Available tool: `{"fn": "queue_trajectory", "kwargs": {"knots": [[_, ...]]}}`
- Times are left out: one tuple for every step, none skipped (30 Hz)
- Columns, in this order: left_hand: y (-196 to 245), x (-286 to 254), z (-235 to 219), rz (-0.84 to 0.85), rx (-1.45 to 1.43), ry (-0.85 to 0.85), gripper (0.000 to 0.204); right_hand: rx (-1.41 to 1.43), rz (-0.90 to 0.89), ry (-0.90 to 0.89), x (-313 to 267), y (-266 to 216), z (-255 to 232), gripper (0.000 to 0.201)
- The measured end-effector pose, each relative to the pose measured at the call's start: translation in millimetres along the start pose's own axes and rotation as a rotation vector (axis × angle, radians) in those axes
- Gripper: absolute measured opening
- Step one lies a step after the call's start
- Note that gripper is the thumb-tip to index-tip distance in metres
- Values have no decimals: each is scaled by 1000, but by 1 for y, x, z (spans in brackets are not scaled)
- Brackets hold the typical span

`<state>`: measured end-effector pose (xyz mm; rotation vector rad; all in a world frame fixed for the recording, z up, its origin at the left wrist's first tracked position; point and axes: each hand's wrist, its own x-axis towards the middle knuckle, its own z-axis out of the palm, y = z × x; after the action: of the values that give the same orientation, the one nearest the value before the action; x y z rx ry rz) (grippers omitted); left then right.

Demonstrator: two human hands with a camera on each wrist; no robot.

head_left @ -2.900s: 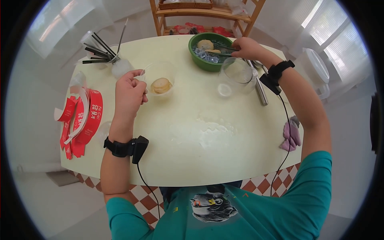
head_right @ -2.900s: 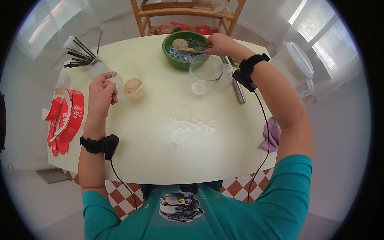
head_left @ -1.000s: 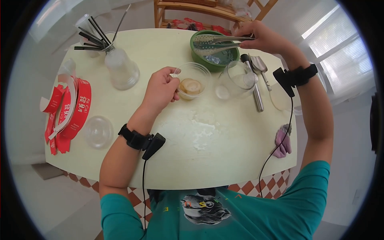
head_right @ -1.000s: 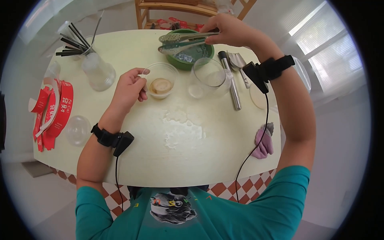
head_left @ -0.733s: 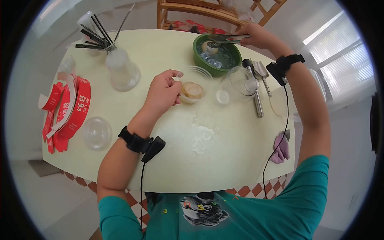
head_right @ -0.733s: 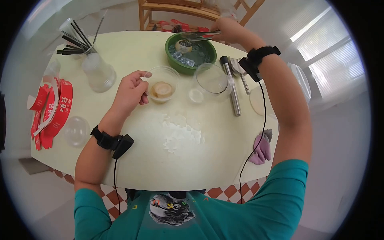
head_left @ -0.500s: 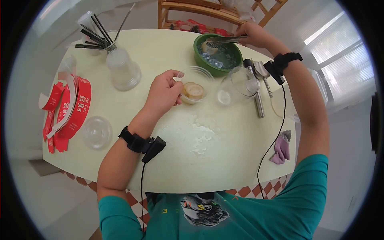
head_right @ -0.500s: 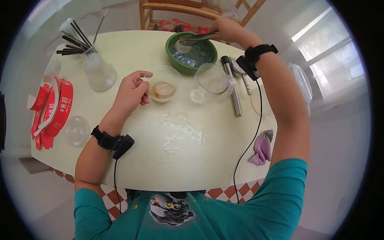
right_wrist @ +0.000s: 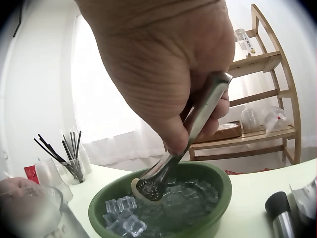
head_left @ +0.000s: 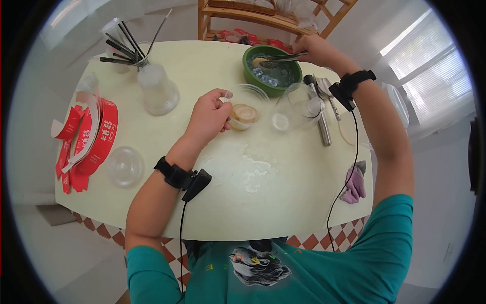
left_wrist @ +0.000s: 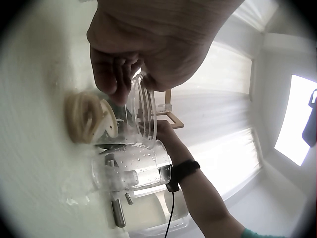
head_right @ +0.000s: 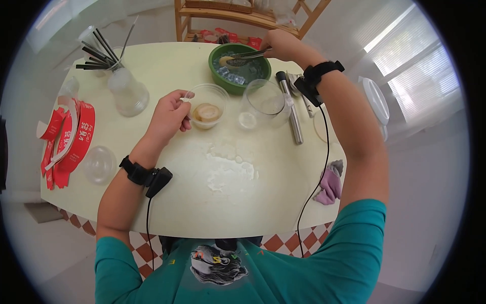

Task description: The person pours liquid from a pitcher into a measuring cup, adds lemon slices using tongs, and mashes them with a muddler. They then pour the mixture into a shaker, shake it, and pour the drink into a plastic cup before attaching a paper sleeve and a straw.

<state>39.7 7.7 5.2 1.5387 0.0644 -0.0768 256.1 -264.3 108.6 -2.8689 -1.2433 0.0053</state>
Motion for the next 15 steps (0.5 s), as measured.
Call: {"fn": "queue_trajectory", "kwargs": {"knots": [[0,0,0,-3,0,-2,27,-5,1,19,-1,-1,-1,18],[0,0,0,-6,1,-5,27,-3,3,19,-3,0,-3,18],[1,0,0,-6,3,-8,27,-11,54,15,-6,-3,-11,20],[2,-1,0,-12,19,-9,28,-20,105,10,-10,-5,-19,23],[3,-2,0,-16,35,-10,28,-21,107,11,-16,-7,-27,23],[3,-2,1,-16,35,-12,28,-4,56,49,-22,-7,-34,22],[3,-1,1,-14,30,-14,28,13,4,88,-28,-10,-42,21],[2,-1,1,-13,27,-15,28,15,5,89,-32,-14,-48,21],[1,-1,0,-15,29,-16,28,167,-16,66,-39,-22,-55,21],[0,-1,0,-10,23,-14,28,319,-35,43,-47,-32,-62,20],[0,0,0,-2,18,-13,28,319,-31,46,-53,-43,-71,20],[1,0,0,-1,19,-16,28,318,-44,-43,-56,-63,-79,21],[1,0,0,-6,12,-17,28,317,-57,-134,-58,-80,-83,21],[1,0,0,-10,4,-18,27,317,-54,-133,-58,-92,-82,21],[1,1,-1,-10,4,-20,27,306,-51,-192,-56,-104,-81,22]]}}
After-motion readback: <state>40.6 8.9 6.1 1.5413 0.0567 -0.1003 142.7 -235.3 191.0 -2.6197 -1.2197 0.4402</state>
